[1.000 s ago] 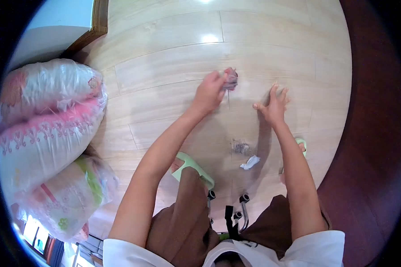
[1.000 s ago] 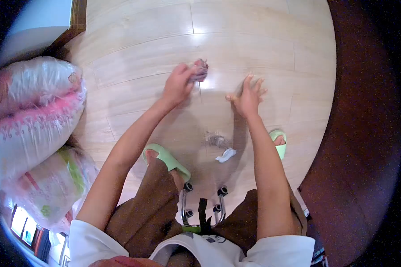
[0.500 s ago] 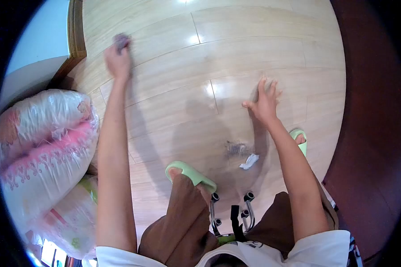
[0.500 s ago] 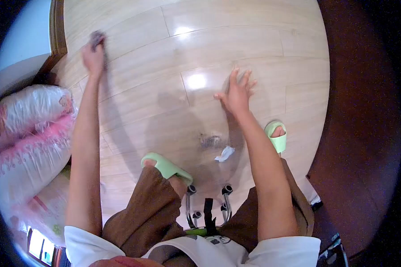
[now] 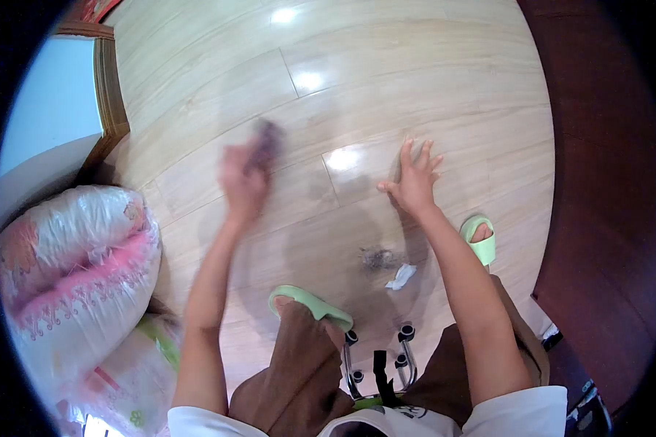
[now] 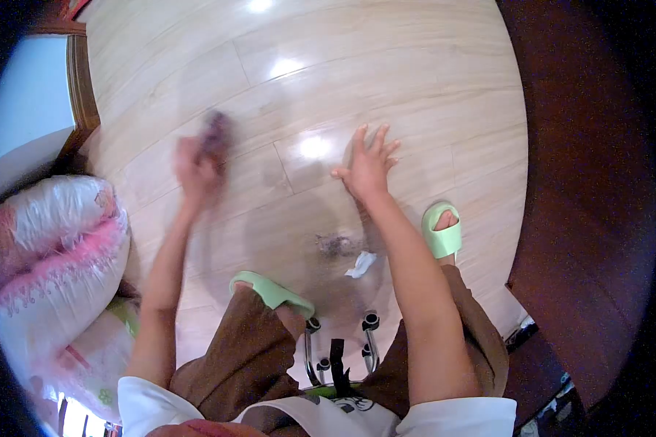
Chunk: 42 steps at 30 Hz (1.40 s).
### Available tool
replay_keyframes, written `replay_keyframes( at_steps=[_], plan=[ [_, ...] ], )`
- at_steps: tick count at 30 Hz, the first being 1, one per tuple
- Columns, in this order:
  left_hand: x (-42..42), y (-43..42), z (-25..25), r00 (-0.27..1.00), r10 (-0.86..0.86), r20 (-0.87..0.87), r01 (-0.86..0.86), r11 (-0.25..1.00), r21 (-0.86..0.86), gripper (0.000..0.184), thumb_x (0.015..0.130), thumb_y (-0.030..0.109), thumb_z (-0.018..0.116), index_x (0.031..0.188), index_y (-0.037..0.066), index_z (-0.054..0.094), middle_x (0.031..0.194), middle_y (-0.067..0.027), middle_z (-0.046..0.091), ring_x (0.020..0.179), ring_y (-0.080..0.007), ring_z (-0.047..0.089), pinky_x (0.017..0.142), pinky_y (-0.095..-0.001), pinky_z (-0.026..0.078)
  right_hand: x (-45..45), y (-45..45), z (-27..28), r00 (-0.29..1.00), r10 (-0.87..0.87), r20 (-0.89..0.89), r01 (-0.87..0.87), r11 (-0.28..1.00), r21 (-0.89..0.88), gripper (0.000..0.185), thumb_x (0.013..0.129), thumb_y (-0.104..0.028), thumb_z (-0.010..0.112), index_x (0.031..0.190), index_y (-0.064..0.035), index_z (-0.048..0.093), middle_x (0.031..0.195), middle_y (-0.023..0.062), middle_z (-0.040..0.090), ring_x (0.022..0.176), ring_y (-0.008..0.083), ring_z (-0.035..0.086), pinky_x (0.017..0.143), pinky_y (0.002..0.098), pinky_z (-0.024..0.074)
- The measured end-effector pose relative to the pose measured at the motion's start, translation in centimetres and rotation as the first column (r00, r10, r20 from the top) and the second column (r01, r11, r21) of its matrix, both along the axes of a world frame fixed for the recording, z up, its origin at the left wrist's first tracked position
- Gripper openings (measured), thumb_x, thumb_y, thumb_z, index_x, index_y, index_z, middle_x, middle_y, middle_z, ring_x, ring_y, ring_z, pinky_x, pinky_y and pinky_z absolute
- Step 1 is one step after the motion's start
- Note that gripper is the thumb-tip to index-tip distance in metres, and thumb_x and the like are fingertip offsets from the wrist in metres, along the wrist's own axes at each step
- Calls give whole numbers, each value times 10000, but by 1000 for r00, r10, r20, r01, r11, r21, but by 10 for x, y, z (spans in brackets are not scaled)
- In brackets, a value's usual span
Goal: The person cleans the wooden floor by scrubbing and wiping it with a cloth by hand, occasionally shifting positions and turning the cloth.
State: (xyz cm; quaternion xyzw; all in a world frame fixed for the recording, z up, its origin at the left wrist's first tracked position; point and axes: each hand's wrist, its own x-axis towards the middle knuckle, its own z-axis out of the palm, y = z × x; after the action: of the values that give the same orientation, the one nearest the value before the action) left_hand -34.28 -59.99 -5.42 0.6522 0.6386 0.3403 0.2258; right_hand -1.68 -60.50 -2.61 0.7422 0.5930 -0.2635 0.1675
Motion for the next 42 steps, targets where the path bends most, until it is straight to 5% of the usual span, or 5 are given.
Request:
replay_keyframes(
  at_steps=[4,8,17,28,42],
  plan=[
    [-144,88,-41,735,474,-484,-468,872,142,203,845,118,599,998,39,707,935,-186,605,879,-367,582,806,-470,462,0,2,6,1000,-19,-15,19,1000,-15,1106,714,-365,851,1550,-109,173,1568,356,-2,1386,660,40,1053,748,240],
    [-169,141,-77,772,569,-285,-610,789,-77,300,840,239,646,1112,137,719,997,-187,618,942,-362,610,835,-463,484,2,4,5,998,-42,-40,40,997,-59,1102,712,-343,856,1546,-104,176,1564,365,-8,1385,663,22,1052,759,220],
    [72,130,-41,976,-40,-212,43,999,10,420,775,30,657,1192,84,637,986,-161,580,944,-371,574,820,-458,476,3,0,4,994,-64,-86,64,998,-2,1124,693,-337,873,1545,-94,180,1569,360,-14,1393,653,18,1075,751,178],
    [107,-60,-21,701,-707,98,713,696,-85,523,708,-41,618,1211,98,643,974,-132,566,875,-336,553,772,-411,495,4,-1,-5,999,-28,-34,29,999,19,1161,673,-386,875,1553,-111,171,1570,358,8,1374,676,58,1051,758,223],
    [4,71,-51,936,127,-329,-134,991,-1,345,845,173,621,1182,120,673,905,-145,569,862,-327,586,785,-414,484,14,11,-20,999,32,-12,-32,998,60,1204,645,-439,874,1566,-141,157,1561,374,21,1355,695,75,1027,778,240]
  ],
)
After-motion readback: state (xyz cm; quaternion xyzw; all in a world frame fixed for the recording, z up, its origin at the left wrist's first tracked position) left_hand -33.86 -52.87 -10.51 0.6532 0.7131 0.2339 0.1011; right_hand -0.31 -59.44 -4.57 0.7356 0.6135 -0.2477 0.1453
